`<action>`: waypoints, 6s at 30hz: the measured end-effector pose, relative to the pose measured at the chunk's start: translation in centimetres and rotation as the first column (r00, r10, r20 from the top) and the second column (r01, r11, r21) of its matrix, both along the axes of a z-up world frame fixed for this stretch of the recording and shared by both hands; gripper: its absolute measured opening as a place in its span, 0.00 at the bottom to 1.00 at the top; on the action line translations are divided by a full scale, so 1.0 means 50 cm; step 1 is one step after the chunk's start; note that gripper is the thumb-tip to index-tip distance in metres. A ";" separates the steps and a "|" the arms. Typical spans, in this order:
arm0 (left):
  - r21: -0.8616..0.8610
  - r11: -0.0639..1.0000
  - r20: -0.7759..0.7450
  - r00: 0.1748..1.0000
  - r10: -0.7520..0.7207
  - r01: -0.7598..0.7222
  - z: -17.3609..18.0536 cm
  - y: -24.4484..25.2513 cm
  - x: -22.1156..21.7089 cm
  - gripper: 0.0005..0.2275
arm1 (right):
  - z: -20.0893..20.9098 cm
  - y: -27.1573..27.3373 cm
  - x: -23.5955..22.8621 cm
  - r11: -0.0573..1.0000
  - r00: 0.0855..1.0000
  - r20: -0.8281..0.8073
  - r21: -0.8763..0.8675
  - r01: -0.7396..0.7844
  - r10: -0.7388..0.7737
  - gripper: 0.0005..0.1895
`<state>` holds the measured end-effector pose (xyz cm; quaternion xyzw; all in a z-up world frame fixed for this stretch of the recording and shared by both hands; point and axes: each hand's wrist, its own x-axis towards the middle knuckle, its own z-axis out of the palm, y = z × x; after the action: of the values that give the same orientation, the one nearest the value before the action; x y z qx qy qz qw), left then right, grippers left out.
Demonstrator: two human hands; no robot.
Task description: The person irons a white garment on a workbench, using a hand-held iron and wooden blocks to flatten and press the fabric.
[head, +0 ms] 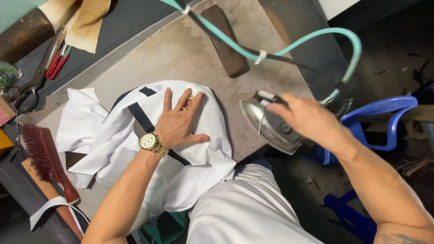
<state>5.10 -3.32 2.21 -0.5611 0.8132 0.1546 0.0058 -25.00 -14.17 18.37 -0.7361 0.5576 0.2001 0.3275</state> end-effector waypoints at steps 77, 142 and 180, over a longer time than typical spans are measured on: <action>0.878 0.176 -0.451 -0.892 -0.010 -0.446 0.060 0.302 -0.011 0.33 | -0.425 0.153 0.159 0.999 0.513 0.858 0.032 -0.039 -0.008 0.23; 0.906 0.318 -0.377 -0.877 0.299 -0.280 -0.013 0.156 0.051 0.15 | -0.315 0.024 0.180 0.851 0.417 0.848 -0.455 0.261 0.326 0.08; -0.451 0.685 -0.402 0.816 0.417 -0.572 -0.030 0.168 -0.080 0.16 | -0.354 0.241 0.058 0.940 0.863 0.489 0.338 -0.056 -0.125 0.27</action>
<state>1.11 5.09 0.71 -0.7116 0.6310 -0.0175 -0.3084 -22.08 -2.13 0.67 -0.6844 0.4228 0.0884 0.5874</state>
